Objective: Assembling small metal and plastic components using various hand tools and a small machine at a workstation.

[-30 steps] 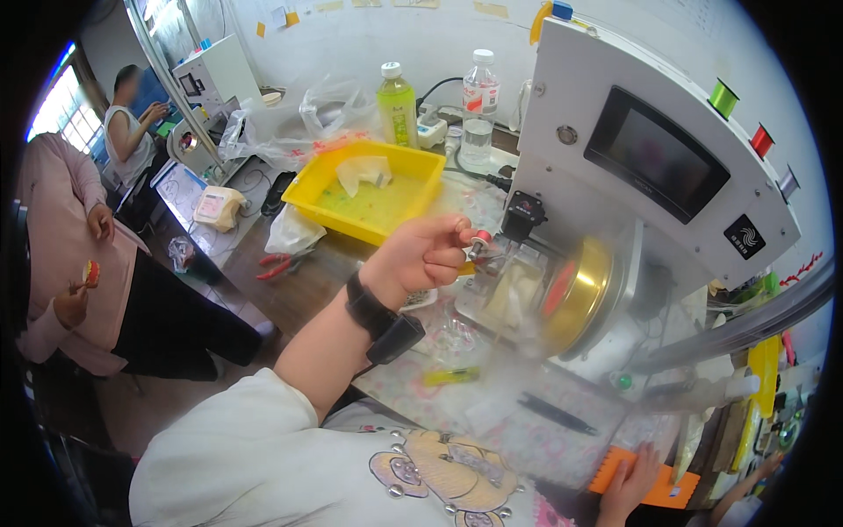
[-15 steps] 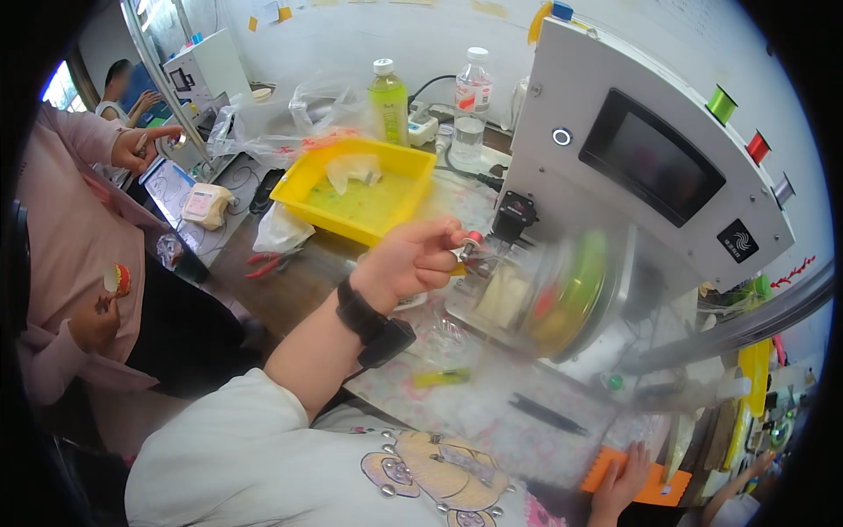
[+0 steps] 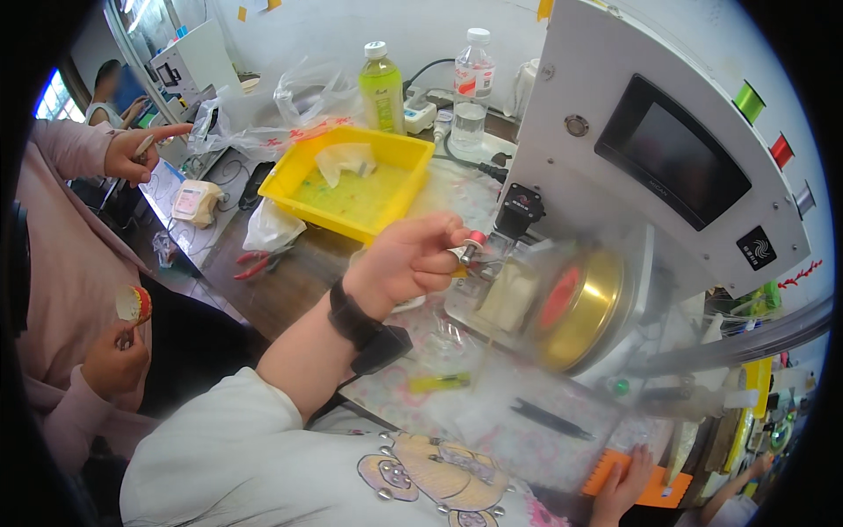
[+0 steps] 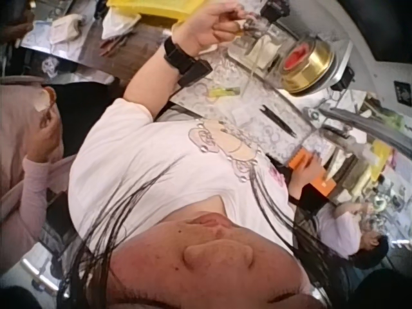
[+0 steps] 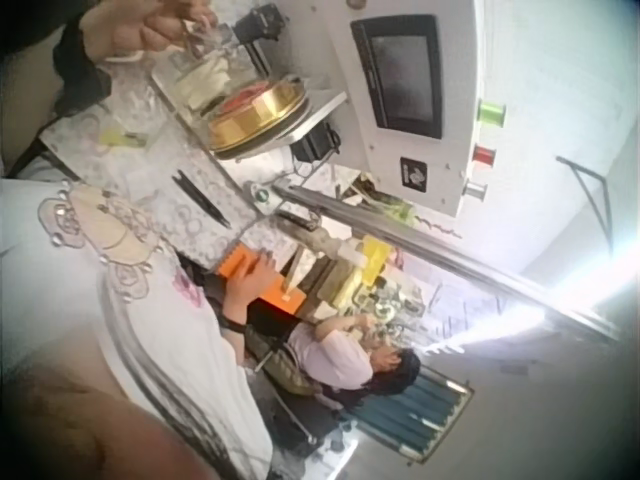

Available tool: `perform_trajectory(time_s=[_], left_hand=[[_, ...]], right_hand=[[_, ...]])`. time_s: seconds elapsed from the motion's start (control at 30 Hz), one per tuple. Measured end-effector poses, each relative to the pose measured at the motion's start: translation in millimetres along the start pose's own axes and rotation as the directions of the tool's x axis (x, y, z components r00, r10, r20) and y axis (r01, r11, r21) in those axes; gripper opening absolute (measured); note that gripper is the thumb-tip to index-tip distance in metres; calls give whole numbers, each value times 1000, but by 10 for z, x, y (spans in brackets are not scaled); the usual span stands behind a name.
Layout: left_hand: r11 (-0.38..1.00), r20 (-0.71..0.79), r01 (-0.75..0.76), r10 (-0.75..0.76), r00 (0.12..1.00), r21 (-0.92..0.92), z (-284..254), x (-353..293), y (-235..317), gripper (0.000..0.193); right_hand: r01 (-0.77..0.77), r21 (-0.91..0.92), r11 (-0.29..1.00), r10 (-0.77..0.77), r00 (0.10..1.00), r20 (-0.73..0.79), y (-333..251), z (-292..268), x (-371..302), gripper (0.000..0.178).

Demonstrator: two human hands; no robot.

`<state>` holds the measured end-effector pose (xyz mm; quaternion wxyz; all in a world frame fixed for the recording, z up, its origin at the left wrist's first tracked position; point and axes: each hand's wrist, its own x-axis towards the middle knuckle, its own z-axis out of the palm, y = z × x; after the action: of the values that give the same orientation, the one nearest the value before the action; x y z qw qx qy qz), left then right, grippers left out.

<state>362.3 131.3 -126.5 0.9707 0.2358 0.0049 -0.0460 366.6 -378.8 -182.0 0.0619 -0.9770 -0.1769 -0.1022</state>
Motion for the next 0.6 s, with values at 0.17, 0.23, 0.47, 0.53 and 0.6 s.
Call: perform_trajectory(time_s=[0.17,0.23,0.47,0.53,0.6], left_hand=[[1000,-27,-1,1,1000,9,-3,-43,38,11],[999,-62,23,-20,998,39,11,-97,78,13],[1000,-128,8,-4,992,29,-7,-97,29,3],[999,-57,37,-35,998,34,68,-45,-30,2],[999,-78,24,-20,997,45,67,-60,3,2]], right_hand=[[3,6,1000,-4,1000,16,-37,10,25,39],[9,3,1000,-9,1000,10,-25,35,54,40],[306,9,952,-306,951,-49,-610,-191,420,38],[255,18,967,-254,966,-48,-608,-355,300,39],[216,38,976,-215,976,-35,-592,-402,263,40]])
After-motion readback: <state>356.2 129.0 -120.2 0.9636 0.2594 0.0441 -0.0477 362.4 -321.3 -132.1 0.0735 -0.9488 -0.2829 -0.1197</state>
